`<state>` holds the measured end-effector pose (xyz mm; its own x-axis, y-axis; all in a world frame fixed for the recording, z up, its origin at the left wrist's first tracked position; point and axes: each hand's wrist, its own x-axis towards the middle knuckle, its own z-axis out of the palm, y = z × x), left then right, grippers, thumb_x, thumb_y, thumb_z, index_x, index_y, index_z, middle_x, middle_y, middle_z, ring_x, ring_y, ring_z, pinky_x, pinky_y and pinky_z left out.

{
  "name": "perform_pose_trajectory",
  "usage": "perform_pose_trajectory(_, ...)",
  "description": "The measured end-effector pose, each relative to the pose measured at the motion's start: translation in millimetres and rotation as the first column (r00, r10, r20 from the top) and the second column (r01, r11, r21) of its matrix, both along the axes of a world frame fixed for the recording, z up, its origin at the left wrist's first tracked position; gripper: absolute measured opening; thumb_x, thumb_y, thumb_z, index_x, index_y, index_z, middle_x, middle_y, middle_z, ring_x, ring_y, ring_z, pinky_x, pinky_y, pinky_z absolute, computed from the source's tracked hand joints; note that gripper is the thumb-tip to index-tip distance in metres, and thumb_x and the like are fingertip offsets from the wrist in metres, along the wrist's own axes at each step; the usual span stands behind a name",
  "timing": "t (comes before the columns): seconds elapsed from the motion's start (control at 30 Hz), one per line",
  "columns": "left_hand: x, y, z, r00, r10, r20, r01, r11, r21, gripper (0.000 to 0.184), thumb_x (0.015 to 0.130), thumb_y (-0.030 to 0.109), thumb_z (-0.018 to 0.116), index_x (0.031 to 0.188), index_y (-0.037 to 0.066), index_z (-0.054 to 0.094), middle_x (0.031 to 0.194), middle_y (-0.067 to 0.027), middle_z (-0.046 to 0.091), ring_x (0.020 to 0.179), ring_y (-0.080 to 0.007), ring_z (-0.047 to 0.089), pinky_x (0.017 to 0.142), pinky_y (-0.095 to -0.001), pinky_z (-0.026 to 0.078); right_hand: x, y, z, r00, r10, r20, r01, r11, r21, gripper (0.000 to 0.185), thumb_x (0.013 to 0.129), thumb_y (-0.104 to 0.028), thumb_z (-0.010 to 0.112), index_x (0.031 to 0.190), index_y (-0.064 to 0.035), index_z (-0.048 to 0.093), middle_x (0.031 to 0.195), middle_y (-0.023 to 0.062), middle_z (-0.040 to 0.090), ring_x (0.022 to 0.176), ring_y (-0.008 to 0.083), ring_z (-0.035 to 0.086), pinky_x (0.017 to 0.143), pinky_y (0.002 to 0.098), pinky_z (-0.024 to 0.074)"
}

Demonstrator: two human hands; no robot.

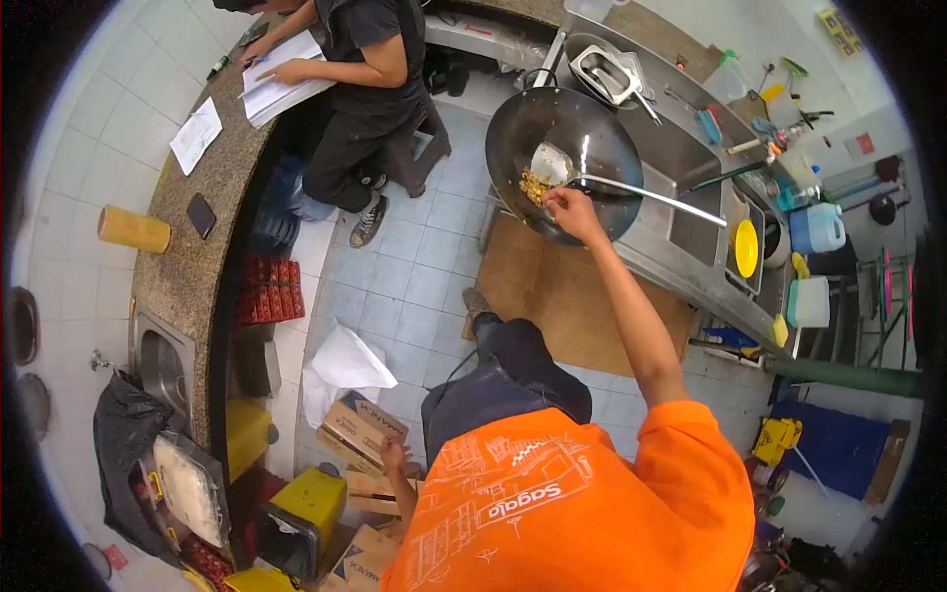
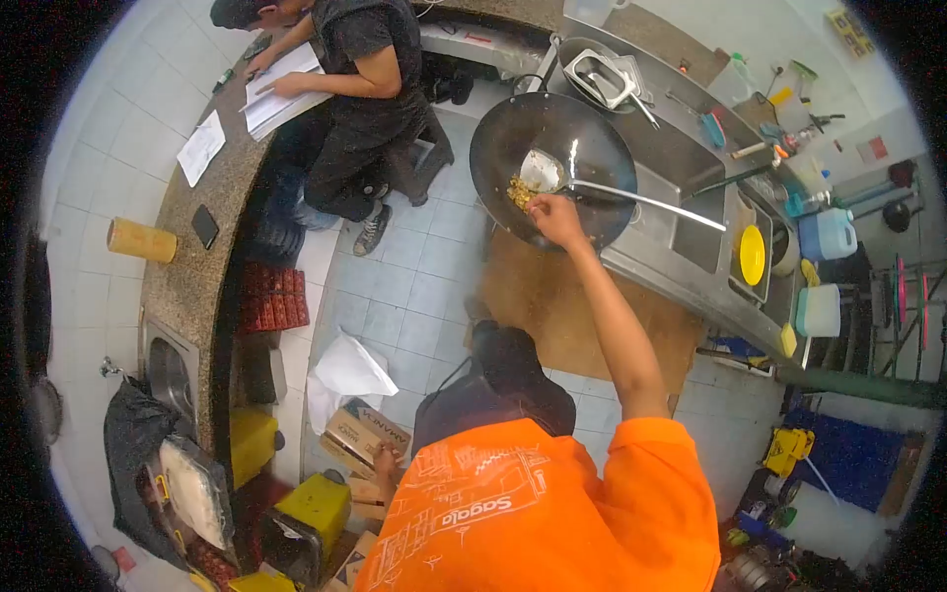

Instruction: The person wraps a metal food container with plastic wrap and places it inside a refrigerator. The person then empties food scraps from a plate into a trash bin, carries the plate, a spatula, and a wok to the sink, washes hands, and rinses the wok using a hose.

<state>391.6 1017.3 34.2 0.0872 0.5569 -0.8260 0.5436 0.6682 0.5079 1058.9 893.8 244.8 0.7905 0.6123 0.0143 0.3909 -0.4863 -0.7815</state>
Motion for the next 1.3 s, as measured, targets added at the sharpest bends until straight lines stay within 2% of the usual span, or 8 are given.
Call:
perform_pose_trajectory(0.23, 59.5, -31.8, 40.9, 1.000, 0.017, -0.019, -0.017, 1.000, 0.020, 0.041, 0.092, 0.036, 0.055, 0.120, 0.007, 0.049, 0.102, -0.0115, 0.062, 0.073, -0.0229, 0.062, 0.054, -0.0355, 0.048, 55.2, 41.5, -30.8, 0.990, 0.052, 0.133, -0.041, 0.996, -0.085, 0.031, 0.079, -0.008, 0.059, 0.110, -0.0032, 0.063, 0.107, 0.0204, 0.062, 0.096, 0.0359, 0.062, 0.086, 0.0415, 0.0485)
perform_pose_trajectory(0.33, 101.6, -31.3, 68.7, 0.990, -0.026, -0.142, 0.026, 1.000, 0.001, 0.043, 0.092, 0.037, 0.055, 0.122, 0.006, 0.050, 0.109, -0.0129, 0.061, 0.074, -0.0237, 0.063, 0.054, -0.0358, 0.048, 56.7, 47.6, -32.7, 0.938, 0.147, 0.313, -0.131, 0.989, -0.072, 0.029, 0.081, -0.007, 0.057, 0.109, -0.0018, 0.062, 0.107, 0.0205, 0.062, 0.097, 0.0372, 0.060, 0.088, 0.0422, 0.0470)
perform_pose_trajectory(0.5, 131.1, -24.9, 68.4, 0.994, -0.058, -0.096, 0.067, 0.993, 0.096, 0.047, 0.093, 0.038, 0.054, 0.129, 0.007, 0.049, 0.109, -0.0125, 0.062, 0.078, -0.0238, 0.064, 0.059, -0.0365, 0.051, 45.3, 31.6, -9.4, 0.939, 0.332, 0.084, -0.331, 0.943, -0.028, 0.021, 0.077, -0.001, 0.054, 0.095, 0.0008, 0.065, 0.097, 0.0209, 0.064, 0.093, 0.0398, 0.060, 0.085, 0.0447, 0.0470)
perform_pose_trajectory(0.67, 146.7, -4.9, 70.2, 0.980, -0.148, -0.131, 0.158, 0.985, 0.065, 0.045, 0.094, 0.035, 0.053, 0.127, 0.005, 0.050, 0.106, -0.0140, 0.063, 0.079, -0.0235, 0.064, 0.059, -0.0358, 0.053, 38.7, 10.8, -20.5, 0.984, 0.105, 0.143, -0.092, 0.991, -0.094, 0.021, 0.079, -0.007, 0.057, 0.097, 0.0011, 0.064, 0.101, 0.0217, 0.064, 0.094, 0.0401, 0.060, 0.085, 0.0448, 0.0477)
perform_pose_trajectory(0.8, 149.7, 7.7, 40.1, 0.998, 0.024, -0.050, -0.023, 0.999, 0.030, 0.040, 0.094, 0.031, 0.053, 0.124, 0.005, 0.052, 0.100, -0.0118, 0.065, 0.075, -0.0219, 0.065, 0.056, -0.0350, 0.054, 32.0, 21.1, -35.0, 0.970, 0.024, 0.243, 0.015, 0.988, -0.154, 0.025, 0.081, -0.014, 0.066, 0.100, 0.0020, 0.063, 0.094, 0.0217, 0.065, 0.085, 0.0364, 0.064, 0.076, 0.0404, 0.0504)
perform_pose_trajectory(0.83, 149.9, 14.1, 34.7, 0.996, -0.022, -0.083, 0.023, 1.000, 0.016, 0.038, 0.093, 0.030, 0.053, 0.123, 0.006, 0.052, 0.099, -0.0104, 0.065, 0.073, -0.0214, 0.065, 0.055, -0.0347, 0.054, 30.8, 25.3, -36.6, 0.987, 0.031, 0.160, -0.010, 0.991, -0.135, 0.039, 0.082, -0.024, 0.068, 0.109, 0.0036, 0.059, 0.102, 0.0266, 0.062, 0.096, 0.0426, 0.059, 0.086, 0.0456, 0.0474)
perform_pose_trajectory(1.17, 170.9, 33.1, 39.0, 0.992, 0.109, -0.055, -0.103, 0.989, 0.103, 0.037, 0.089, 0.029, 0.058, 0.119, 0.007, 0.055, 0.092, -0.0064, 0.065, 0.070, -0.0182, 0.065, 0.053, -0.0328, 0.053, 27.2, 35.9, -30.2, 0.971, 0.121, 0.207, -0.115, 0.992, -0.042, 0.024, 0.073, -0.001, 0.071, 0.097, -0.0011, 0.068, 0.090, 0.0173, 0.068, 0.077, 0.0256, 0.068, 0.070, 0.0330, 0.0527)
perform_pose_trajectory(1.3, 172.8, 20.1, 28.6, 0.994, 0.098, -0.051, -0.094, 0.993, 0.074, 0.037, 0.089, 0.028, 0.058, 0.119, 0.007, 0.055, 0.090, -0.0062, 0.064, 0.069, -0.0186, 0.065, 0.052, -0.0325, 0.053, 26.1, 40.1, -21.6, 0.992, 0.076, 0.101, -0.067, 0.993, -0.095, 0.019, 0.073, -0.002, 0.071, 0.092, 0.0013, 0.068, 0.085, 0.0203, 0.067, 0.076, 0.0336, 0.066, 0.070, 0.0385, 0.0511)
